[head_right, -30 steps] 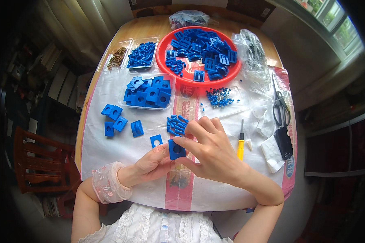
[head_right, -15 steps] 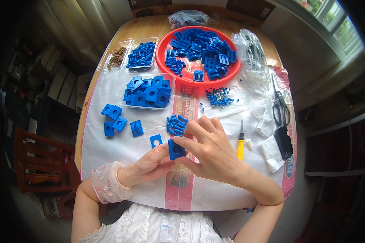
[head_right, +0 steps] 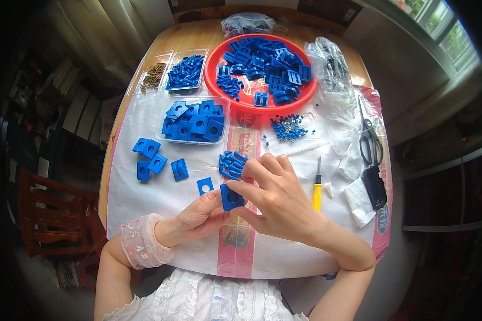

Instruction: Assembling blue plastic components using liquid adhesive and small blue pegs on a table.

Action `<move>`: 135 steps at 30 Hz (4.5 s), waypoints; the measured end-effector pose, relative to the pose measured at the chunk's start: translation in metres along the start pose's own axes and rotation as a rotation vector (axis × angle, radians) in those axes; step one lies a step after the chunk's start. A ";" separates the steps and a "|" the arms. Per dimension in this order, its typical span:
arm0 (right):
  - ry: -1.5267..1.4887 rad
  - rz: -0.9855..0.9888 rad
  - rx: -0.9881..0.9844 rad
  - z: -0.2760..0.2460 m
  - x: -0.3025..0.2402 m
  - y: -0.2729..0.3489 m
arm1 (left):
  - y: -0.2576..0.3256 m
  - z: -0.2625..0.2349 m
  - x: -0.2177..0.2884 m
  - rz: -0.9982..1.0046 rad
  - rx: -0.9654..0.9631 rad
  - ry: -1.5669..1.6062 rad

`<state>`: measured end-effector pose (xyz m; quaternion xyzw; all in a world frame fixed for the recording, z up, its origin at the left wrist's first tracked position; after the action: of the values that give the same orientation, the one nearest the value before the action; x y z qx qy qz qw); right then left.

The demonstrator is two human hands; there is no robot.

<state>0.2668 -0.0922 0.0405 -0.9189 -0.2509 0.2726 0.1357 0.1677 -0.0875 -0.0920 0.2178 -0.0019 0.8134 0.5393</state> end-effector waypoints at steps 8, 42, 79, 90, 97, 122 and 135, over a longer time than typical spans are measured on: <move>0.004 0.003 -0.008 0.001 0.000 0.000 | 0.000 -0.001 0.000 0.000 0.010 -0.003; -0.022 0.018 -0.019 0.003 0.002 0.002 | 0.000 -0.002 -0.001 -0.023 0.018 -0.006; -0.024 0.041 -0.026 0.002 -0.001 0.003 | -0.002 -0.007 -0.005 -0.043 0.029 -0.041; -0.016 0.043 -0.016 0.001 -0.002 0.002 | -0.002 -0.009 -0.007 -0.049 0.017 -0.058; -0.024 0.065 -0.007 0.002 0.000 0.002 | -0.002 -0.008 -0.006 -0.045 0.028 -0.052; -0.016 0.082 -0.012 0.007 0.004 0.005 | -0.003 -0.006 -0.004 -0.034 0.033 -0.070; -0.037 0.073 0.014 0.006 0.001 0.004 | -0.001 -0.004 -0.005 -0.036 -0.021 0.013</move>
<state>0.2658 -0.0940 0.0340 -0.9213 -0.2178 0.2959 0.1273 0.1690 -0.0903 -0.0976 0.2070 -0.0030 0.8049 0.5562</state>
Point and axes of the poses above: each hand's wrist, its own y-axis away from the middle knuckle, its own z-axis out of the palm, x = y × z, the point moved 8 cm from there along -y, towards the middle knuckle, and after that the axes turned 1 degree about -y, right-handed, at the moved point
